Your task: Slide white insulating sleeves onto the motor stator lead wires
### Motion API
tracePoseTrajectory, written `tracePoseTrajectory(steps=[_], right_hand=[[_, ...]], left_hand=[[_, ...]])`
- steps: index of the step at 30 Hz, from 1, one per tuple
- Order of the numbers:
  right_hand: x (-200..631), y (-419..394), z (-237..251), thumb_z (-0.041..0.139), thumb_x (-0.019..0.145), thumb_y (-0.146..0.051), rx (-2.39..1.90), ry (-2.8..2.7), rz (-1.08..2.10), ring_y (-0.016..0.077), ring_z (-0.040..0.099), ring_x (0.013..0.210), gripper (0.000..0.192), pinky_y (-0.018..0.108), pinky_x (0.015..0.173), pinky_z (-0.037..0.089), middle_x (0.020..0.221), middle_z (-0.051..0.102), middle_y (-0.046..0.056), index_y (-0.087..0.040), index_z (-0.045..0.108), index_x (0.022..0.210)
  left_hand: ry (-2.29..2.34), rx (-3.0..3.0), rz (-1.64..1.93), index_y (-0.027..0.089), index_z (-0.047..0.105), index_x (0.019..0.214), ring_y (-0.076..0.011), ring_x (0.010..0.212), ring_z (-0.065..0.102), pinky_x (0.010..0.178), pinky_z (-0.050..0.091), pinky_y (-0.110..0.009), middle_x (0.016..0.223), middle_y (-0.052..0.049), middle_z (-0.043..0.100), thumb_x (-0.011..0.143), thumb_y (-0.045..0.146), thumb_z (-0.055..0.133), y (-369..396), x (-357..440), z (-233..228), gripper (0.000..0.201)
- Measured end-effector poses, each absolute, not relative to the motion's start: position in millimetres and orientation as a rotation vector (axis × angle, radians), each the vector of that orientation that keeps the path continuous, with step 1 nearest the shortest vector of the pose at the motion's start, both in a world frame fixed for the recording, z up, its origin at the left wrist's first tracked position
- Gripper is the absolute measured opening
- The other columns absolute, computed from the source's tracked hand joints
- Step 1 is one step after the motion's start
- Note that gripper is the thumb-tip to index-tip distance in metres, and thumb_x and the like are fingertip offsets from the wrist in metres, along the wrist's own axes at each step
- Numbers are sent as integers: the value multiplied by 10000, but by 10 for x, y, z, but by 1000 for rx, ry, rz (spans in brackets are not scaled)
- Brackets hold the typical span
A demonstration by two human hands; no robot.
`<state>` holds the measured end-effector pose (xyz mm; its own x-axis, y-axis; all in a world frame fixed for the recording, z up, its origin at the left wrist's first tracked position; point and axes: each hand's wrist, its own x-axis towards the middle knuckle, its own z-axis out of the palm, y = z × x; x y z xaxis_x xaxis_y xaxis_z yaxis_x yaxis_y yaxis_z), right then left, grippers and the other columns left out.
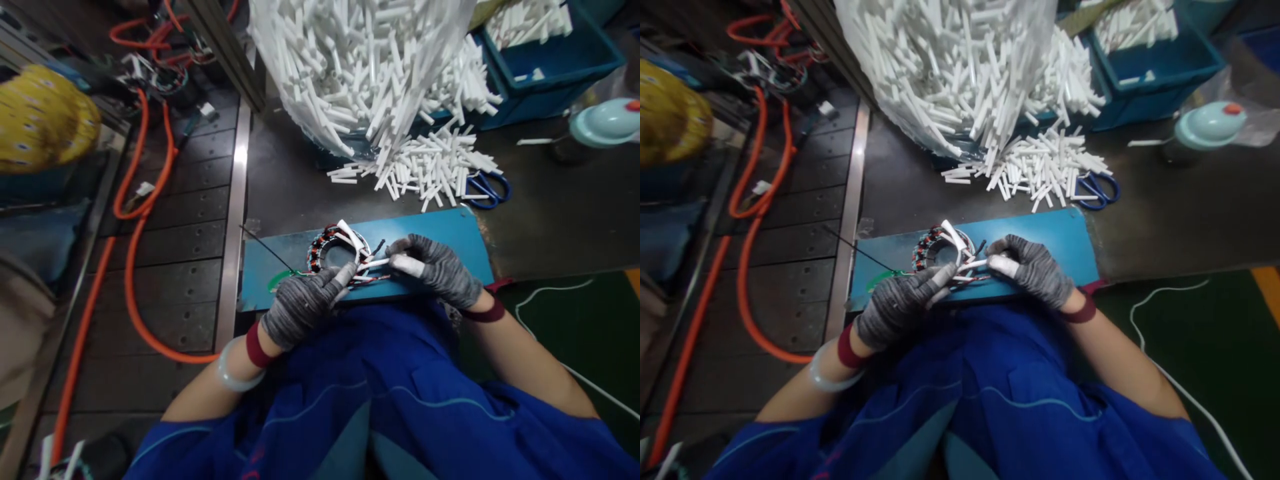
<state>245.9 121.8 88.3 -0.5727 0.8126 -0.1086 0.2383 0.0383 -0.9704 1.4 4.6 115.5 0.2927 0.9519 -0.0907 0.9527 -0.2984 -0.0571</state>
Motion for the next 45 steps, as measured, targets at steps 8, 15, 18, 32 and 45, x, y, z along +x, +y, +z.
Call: tracePoseTrajectory(steps=[8, 15, 18, 32, 45], right_hand=[[2180, 1145, 1030, 561, 1013, -251, -1029, -2443, 628, 263, 732, 950, 276, 395, 882, 556, 1006, 810, 124, -187, 790, 1152], [2617, 2066, 968, 533, 1007, -505, -1361, -2111, 553, 307, 720, 1085, 452, 471, 1007, 544, 1143, 788, 121, -181, 764, 1221], [2730, 2536, 789, 626, 926, -488, -1535, -2195, 264, 388, 627, 1262, 467, 579, 1108, 463, 1347, 713, 167, -173, 761, 1243], [2677, 1084, 895, 820, 810, -412, -1128, -1681, 1235, 226, 755, 883, 284, 413, 858, 626, 977, 801, 36, -244, 754, 1031], [2463, 918, 685, 689, 970, -364, -778, -2072, 1192, 197, 748, 940, 211, 369, 904, 603, 1018, 809, 37, -291, 812, 1125]], left_hand=[[1959, 2611, -47, 276, 638, 1473, -227, 696, 749, 530, 486, -308, 1192, -95, 798, 1080, 367, 503, 10, 59, 1077, 425], [2005, 2628, 302, 235, 697, 1386, -230, 857, 800, 635, 576, -285, 1181, -99, 803, 1035, 391, 616, 7, 59, 930, 394], [1994, 2622, 366, 226, 710, 1357, -220, 884, 804, 719, 603, -272, 1143, -89, 814, 1028, 377, 636, 20, 33, 891, 369], [1991, 2689, 513, 229, 758, 1249, -220, 791, 786, 592, 530, -298, 1041, -77, 828, 1073, 398, 545, 22, 46, 871, 324], [2014, 2565, 115, 312, 740, 1323, -230, 784, 778, 601, 516, -321, 1269, -58, 777, 1103, 406, 460, -19, 88, 972, 368]])
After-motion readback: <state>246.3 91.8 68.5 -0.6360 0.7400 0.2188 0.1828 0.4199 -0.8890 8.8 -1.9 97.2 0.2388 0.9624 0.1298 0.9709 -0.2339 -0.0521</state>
